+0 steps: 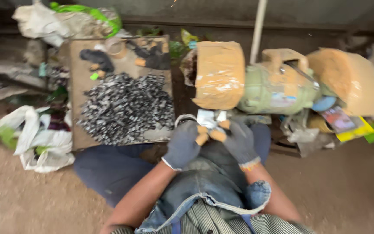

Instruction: The person sits on the floor at a bench grinder and grinds small metal pieces one at a time, holding each piece against the spinning wheel with gloved hands until sparks fly, then places the ground piece on a tray with a large pile of similar pieces and picks up the next one.

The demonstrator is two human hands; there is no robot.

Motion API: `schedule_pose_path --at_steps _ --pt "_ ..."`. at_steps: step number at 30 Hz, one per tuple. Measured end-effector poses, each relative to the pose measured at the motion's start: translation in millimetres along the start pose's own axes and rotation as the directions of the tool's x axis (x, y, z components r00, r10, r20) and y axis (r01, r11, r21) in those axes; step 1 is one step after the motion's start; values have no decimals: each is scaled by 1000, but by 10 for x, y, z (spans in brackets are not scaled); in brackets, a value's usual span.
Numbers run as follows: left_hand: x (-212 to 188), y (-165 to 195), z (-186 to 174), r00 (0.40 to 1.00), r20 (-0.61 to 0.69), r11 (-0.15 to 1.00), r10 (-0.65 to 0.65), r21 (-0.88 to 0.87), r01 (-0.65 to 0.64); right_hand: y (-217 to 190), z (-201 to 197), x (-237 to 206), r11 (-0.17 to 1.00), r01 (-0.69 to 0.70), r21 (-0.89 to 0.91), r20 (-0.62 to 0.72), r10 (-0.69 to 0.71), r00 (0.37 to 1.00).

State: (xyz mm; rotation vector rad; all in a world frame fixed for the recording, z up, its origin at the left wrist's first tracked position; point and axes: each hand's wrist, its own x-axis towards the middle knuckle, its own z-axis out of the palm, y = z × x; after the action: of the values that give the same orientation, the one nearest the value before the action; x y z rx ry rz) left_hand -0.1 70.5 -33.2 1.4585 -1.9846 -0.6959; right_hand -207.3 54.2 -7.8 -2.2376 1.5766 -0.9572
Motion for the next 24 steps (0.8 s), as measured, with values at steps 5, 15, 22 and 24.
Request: schedule_pose_path --at_steps 5,15,22,24 --pt "-307 -64 -60 964 262 997 30 -82 -9 -155 33 -412 974 127 185 138 -154 978" --pt "60 -737 -442 945 317 760 -86 634 -144 53 272 -625 868 458 -193 447 -337 828" --pt "92 -735 -471 977 7 968 -215 133 213 -164 110 -476 918 395 -42 325 -362 874" --pt "-1 -576 -377 821 -58 781 -568 -352 516 -290 44 -392 949 314 -16 293 -296 909"
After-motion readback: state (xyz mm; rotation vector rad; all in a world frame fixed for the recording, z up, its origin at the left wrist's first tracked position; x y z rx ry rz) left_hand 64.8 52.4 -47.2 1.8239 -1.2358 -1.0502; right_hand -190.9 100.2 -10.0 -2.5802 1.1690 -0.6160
